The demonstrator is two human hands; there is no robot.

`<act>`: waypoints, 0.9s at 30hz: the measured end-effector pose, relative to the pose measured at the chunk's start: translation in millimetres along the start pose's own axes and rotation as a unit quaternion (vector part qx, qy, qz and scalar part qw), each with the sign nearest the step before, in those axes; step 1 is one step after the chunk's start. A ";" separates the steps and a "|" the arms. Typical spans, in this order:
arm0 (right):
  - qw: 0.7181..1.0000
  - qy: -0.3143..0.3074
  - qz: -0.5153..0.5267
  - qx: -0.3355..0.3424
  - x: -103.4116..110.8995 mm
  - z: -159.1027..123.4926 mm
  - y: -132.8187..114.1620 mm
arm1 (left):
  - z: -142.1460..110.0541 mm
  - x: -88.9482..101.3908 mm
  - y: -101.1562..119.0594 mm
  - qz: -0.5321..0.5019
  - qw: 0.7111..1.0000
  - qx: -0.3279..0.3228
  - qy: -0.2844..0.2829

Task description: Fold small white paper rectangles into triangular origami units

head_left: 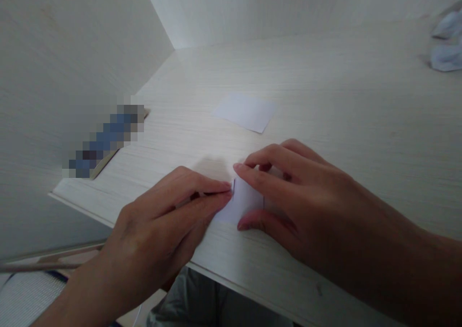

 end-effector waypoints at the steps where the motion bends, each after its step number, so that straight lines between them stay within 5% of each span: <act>1: 1.000 0.005 0.002 0.003 0.5 0.2 -0.5 | 0.0 0.3 0.0 -0.003 1.000 -0.001 0.001; 27: 1.000 -0.021 0.010 0.019 -0.8 -2.5 -3.6 | 5.3 1.8 2.5 -0.022 1.000 -0.005 0.013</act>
Point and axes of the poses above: each hand's wrist, its own z-axis towards the middle knuckle, its own x-axis out of the back of the hand, y = z × x, the point moved 6 cm from there along z, towards the middle knuckle, and after that the axes turned 7 degrees about -y, right-handed, at the moved point
